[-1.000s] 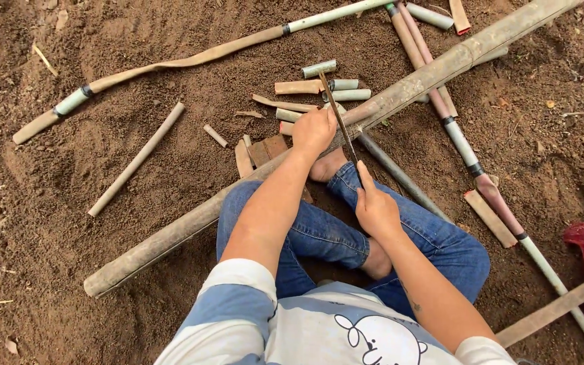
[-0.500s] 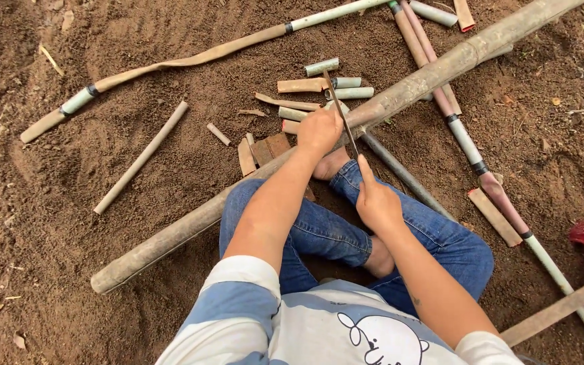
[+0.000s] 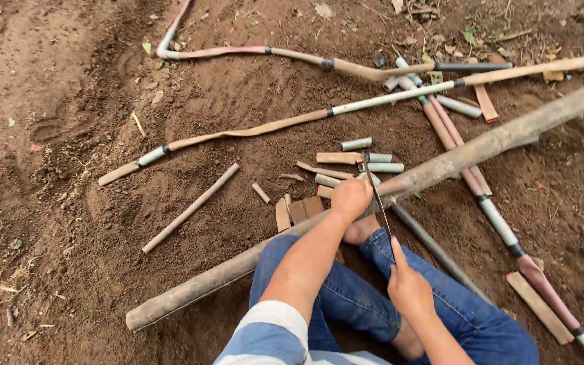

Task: A person sits on the ground and uses a hand-held saw blade to cut through a bamboo pole.

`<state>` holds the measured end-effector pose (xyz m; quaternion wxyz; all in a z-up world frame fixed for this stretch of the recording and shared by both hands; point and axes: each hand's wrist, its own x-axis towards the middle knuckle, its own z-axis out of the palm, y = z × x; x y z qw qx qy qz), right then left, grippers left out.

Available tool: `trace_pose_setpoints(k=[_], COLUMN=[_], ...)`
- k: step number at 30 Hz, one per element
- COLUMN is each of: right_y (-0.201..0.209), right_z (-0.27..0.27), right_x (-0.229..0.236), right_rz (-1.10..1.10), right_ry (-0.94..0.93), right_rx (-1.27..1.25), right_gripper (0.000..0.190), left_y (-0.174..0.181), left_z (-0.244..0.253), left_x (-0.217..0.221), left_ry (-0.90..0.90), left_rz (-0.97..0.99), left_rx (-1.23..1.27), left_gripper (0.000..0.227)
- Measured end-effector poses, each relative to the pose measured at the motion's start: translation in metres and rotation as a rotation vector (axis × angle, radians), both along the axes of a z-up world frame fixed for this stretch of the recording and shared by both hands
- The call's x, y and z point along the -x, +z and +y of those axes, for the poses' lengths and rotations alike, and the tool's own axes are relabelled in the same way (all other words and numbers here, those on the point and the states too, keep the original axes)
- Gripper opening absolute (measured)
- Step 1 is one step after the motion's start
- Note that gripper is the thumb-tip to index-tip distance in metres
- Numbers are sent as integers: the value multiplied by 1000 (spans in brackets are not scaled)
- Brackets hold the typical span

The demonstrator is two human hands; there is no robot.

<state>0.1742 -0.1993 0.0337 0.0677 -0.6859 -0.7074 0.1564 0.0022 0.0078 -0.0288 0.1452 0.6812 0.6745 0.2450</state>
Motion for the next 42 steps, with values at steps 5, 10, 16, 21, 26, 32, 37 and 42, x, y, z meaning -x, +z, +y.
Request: trace_pose_setpoints(k=[5,10,16,21,26,32,37,42], right_y=[-8,3,-7,-22,-2,6,-8,-14], right_z=[23,85,64,5,38,79,31,14], right_x=[-6,18,13,-8,-3,14,4,-6], right_rz=[-51,-65,-69,7,-70,-80,-66,-32], right_ry=[-2,5,3,-67,6,24,3,-23], right_rx=[37,105,151,165,99,61,87,147], right_gripper=[77,76,74,75,74,72,74,76], left_y=[8,-2,12,13,-7,-12,-1,5], left_z=[-5,-7,-7,-4,-6,-1,0,-3], left_x=[-1,0,5,7,-4,-5,2,3], left_ry=[-34,-54,37,-7,-43,-32,45,-84], left_rz=[34,56,-3,-12,43,55,42,55], left_rx=[0,-112,33,-2,-212,-200,-133,-57], left_gripper=[44,39,50,44,35,36,52,43])
